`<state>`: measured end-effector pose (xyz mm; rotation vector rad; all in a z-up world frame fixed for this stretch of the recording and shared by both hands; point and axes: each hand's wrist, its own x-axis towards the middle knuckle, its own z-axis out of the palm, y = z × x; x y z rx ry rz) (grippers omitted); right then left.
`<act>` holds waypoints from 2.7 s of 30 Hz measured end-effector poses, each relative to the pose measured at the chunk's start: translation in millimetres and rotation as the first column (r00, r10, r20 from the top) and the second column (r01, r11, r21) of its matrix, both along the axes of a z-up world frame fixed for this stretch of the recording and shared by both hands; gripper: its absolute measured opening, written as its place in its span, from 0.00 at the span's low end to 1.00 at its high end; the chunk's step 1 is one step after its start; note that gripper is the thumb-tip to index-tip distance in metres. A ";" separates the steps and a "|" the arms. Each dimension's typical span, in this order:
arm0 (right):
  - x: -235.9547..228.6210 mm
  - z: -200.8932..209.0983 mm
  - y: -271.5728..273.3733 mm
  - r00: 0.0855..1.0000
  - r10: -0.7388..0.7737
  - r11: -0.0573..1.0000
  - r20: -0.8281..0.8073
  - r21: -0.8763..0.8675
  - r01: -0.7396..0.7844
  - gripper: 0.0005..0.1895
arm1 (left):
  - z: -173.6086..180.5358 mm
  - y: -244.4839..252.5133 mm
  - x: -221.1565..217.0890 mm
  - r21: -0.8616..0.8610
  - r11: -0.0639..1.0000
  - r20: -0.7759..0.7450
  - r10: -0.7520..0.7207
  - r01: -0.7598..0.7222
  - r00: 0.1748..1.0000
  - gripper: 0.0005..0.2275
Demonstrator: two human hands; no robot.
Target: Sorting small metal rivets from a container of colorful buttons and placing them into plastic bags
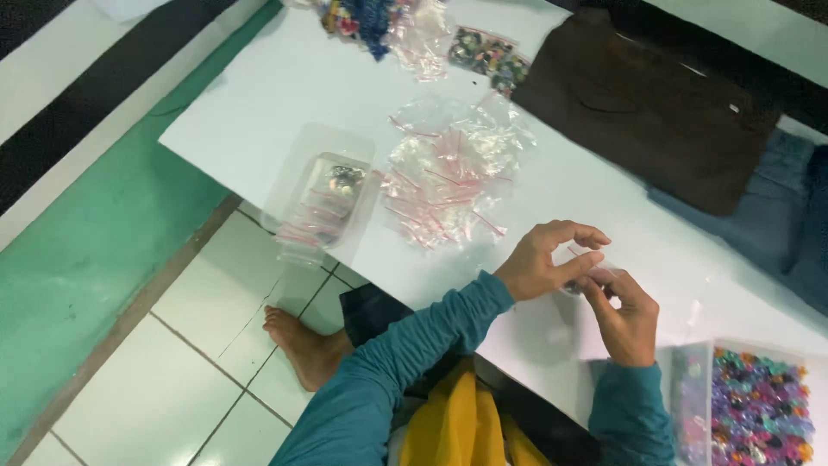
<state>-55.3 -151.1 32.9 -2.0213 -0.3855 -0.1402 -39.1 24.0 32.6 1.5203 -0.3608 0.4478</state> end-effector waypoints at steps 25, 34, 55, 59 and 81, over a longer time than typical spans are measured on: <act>59.8 54.3 316.8 0.882 0.466 0.881 0.071 0.053 -0.470 0.08 | -0.7 305.1 -106.4 0.915 0.317 -0.084 0.754 -0.248 0.652 0.09; 39.8 63.0 245.1 0.837 0.543 0.829 0.064 -0.199 -0.522 0.13 | 4.0 294.1 -114.9 0.902 0.338 -0.067 0.724 -0.269 0.686 0.10; -126.4 102.0 -114.0 0.998 -0.018 0.996 -0.063 -0.085 0.012 0.12 | 50.6 -21.4 -47.5 0.666 0.702 0.018 -0.353 0.252 0.936 0.08; -132.8 108.7 -166.6 0.955 -0.288 0.929 -0.071 -0.261 0.261 0.13 | 67.1 -94.1 -39.5 0.584 0.664 0.030 -0.593 0.467 0.805 0.07; -69.7 15.9 -245.1 0.918 -0.370 0.839 -0.146 -0.477 0.262 0.15 | -6.1 -228.9 38.7 0.820 0.196 -0.389 -0.500 0.538 0.774 0.09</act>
